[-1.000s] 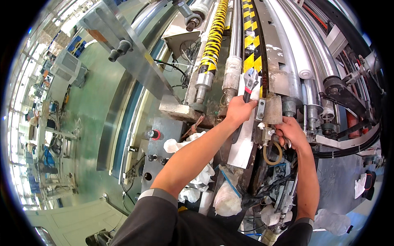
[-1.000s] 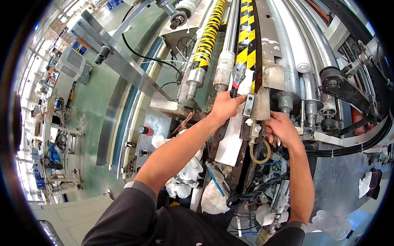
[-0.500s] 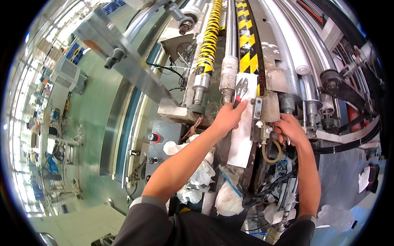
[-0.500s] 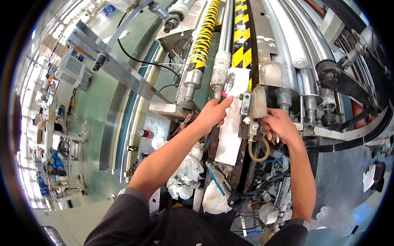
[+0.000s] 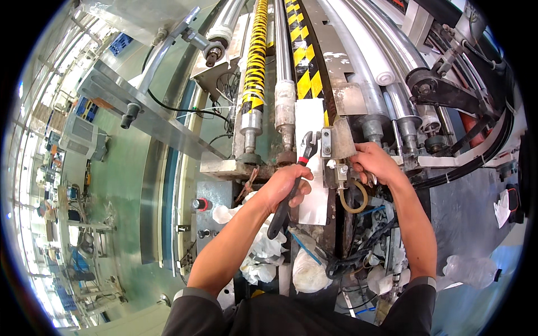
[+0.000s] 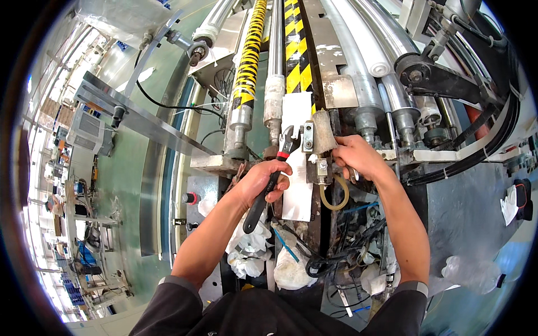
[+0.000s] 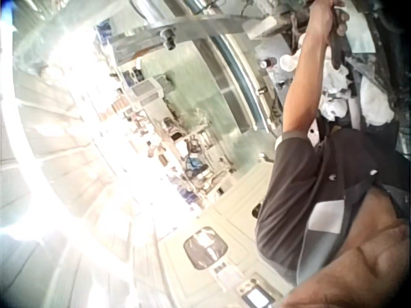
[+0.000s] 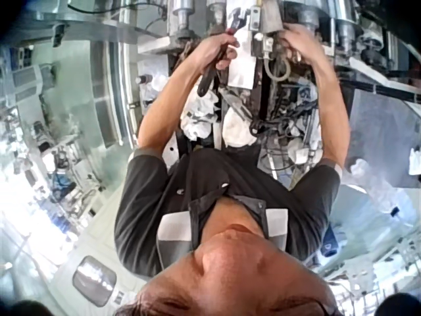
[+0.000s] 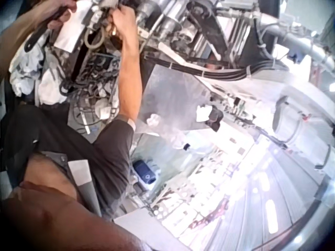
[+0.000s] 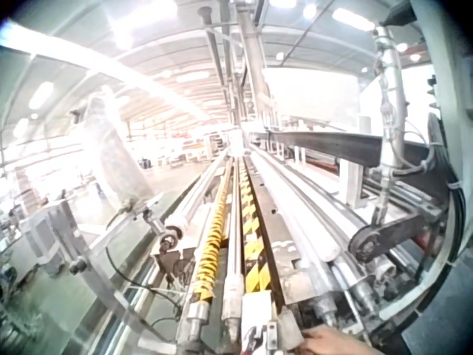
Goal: The person performs maintenance on an industrial machine by using a wrench to tighten or loosen bolts on a metal component near rolling tubes, while also handling white tape and cloth.
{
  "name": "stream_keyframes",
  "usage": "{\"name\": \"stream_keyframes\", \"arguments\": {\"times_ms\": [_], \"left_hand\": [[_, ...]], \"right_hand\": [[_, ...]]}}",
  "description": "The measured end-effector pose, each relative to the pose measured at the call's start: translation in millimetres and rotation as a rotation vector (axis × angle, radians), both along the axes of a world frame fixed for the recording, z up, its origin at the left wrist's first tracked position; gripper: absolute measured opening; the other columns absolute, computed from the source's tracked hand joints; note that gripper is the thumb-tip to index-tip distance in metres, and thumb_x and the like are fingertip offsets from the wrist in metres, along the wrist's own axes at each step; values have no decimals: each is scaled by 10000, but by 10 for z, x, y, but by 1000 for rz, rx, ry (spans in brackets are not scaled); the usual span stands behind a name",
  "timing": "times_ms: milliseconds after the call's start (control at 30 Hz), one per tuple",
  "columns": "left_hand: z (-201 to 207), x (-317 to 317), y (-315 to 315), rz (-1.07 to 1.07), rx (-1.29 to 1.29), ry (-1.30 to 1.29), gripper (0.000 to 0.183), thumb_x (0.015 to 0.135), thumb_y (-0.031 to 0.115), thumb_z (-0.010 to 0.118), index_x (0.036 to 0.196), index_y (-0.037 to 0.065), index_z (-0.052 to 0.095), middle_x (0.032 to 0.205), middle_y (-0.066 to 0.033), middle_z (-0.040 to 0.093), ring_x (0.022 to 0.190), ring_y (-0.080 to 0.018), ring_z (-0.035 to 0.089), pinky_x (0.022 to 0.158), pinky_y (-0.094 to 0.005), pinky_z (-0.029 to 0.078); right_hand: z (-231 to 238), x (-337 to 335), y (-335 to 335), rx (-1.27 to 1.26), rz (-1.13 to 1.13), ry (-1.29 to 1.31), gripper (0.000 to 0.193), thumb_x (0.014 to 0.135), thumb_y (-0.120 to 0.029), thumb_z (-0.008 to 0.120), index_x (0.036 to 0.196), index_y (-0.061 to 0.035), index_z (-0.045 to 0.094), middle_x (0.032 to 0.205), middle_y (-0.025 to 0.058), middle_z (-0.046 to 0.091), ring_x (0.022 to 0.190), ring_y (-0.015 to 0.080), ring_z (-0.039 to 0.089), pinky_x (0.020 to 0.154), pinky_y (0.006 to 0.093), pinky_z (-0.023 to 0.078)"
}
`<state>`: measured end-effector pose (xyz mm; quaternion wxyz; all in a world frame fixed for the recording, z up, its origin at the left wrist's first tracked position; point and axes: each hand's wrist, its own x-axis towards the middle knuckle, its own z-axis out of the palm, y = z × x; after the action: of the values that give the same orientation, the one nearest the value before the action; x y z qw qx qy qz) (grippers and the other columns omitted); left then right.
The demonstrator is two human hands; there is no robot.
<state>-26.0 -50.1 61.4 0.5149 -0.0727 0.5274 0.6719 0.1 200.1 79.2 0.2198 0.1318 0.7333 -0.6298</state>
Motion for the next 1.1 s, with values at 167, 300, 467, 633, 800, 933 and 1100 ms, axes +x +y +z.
{"name": "stream_keyframes", "arguments": {"times_ms": [167,300,467,633,800,933,1100], "left_hand": [[171,-5,47,-19,-114,13,217,901,260,478,952,49,490,617,-67,519,370,-123,433,342,-248,305],[187,-7,56,-107,-182,50,243,905,285,484,956,48,486,639,-75,556,385,-130,476,348,-245,360],[102,-39,139,-89,-214,41,278,924,316,471,991,46,467,644,-65,560,390,-133,493,358,-240,400],[128,-91,169,-127,-231,44,290,927,323,464,996,41,462,652,-64,559,396,-138,502,352,-262,394],[376,-109,306,-213,-316,96,297,935,326,445,979,34,482,656,-61,557,437,-160,525,415,-291,427],[515,-295,394,-216,-303,72,264,929,279,486,928,17,521,651,-73,553,540,-159,523,489,-309,476],[611,-594,414,-359,-383,71,234,908,177,490,898,-55,521,793,-126,584,539,-143,516,479,-316,489]], "right_hand": [[0,11,-19,-17,-31,-33,118,863,-68,467,835,-8,564,577,-12,474,374,90,461,357,232,366],[41,14,-38,-10,-30,-23,119,864,-64,465,844,-5,566,582,-11,477,373,91,458,357,231,366],[-22,9,-13,-39,-31,-8,122,864,-61,465,869,1,571,584,-8,480,375,91,457,359,234,373],[-70,-3,26,-17,6,-14,203,870,-74,469,996,22,596,599,-2,483,405,99,459,375,244,377],[4,35,-4,-19,-1,-22,194,874,-79,468,985,17,596,601,-4,490,401,101,473,376,244,373],[-43,28,2,3,4,3,174,876,-77,463,952,11,591,602,-2,488,404,98,472,377,241,374],[-7,37,-27,-17,-31,-6,147,877,-69,451,899,3,577,604,-5,457,419,85,437,378,231,380]]}}
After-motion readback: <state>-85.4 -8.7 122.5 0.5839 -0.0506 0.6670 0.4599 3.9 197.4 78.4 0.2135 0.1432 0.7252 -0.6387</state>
